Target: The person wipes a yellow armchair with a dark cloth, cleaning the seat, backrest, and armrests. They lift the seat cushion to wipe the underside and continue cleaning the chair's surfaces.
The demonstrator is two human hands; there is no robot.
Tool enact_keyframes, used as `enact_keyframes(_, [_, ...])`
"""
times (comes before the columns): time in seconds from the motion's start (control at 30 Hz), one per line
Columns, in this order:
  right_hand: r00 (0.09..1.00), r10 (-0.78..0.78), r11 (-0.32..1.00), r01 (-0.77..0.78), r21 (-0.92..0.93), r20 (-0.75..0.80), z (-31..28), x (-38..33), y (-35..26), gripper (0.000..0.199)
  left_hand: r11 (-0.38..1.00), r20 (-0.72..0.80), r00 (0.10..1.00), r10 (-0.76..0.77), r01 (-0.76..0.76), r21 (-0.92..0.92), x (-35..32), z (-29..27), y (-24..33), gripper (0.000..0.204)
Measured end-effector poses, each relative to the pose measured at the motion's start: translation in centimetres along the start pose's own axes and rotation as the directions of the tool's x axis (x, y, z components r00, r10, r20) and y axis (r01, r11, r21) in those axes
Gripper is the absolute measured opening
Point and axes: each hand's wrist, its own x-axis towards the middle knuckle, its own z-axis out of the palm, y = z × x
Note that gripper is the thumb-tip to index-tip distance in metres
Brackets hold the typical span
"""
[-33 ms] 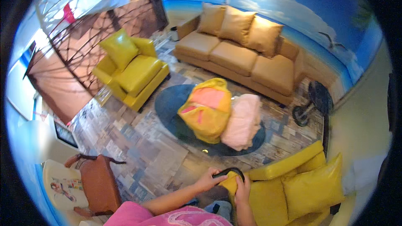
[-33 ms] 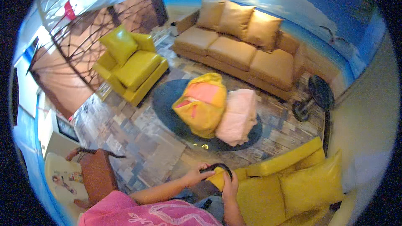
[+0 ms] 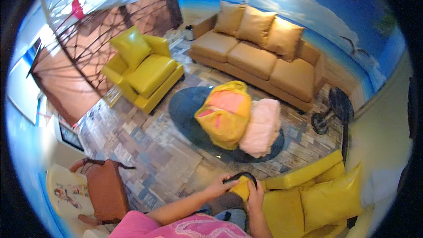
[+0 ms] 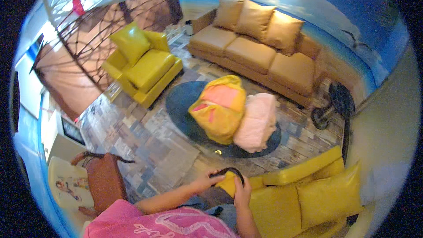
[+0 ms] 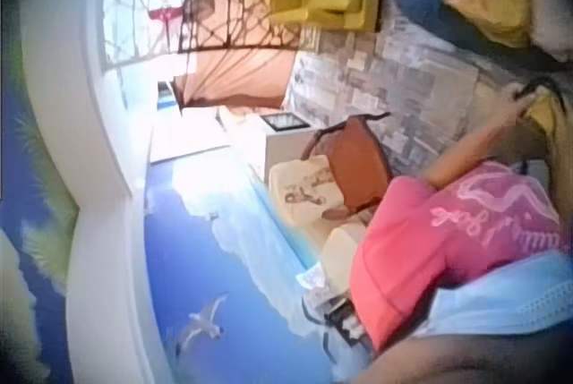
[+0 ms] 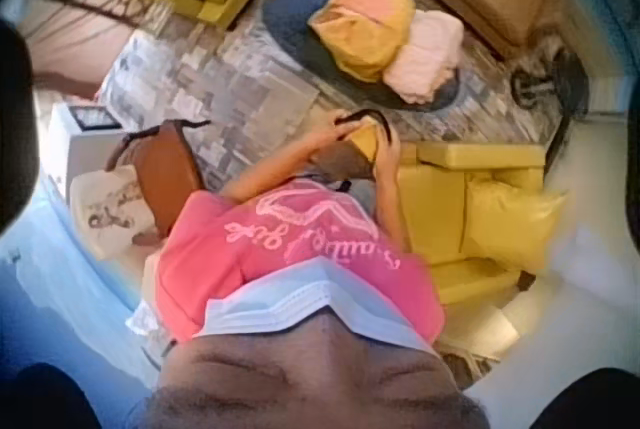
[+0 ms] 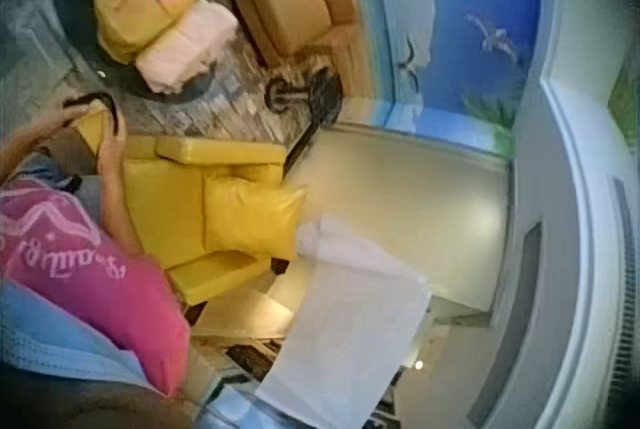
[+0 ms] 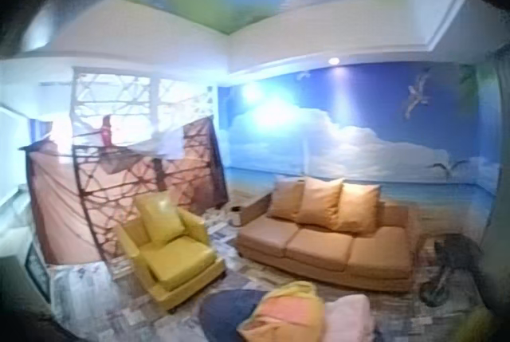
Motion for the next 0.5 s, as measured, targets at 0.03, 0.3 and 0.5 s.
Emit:
enact_keyframes(0.03, [0.998,-0.013,1.0,0.015,-0.027,0.054,2.5,0.5,0.5,0.023,1.0,-0.066,0.998,-0.002,0.0,-0.031,-1.7,-2.6,2.2,0.033])
enact_keyframes(0.3, [0.886,0.117,0.955,0.023,-0.295,0.448,19.0,2.1,-0.5,0.02,0.747,-0.299,0.954,0.034,-0.223,-0.626,-6.0,-21.0,2.8,0.019])
enact_keyframes(0.5, [0.665,0.466,0.885,-0.345,-0.312,0.584,27.8,5.1,-2.2,0.02,0.785,-0.413,0.91,-0.012,-0.247,-0.568,-5.3,-26.6,4.8,0.022])
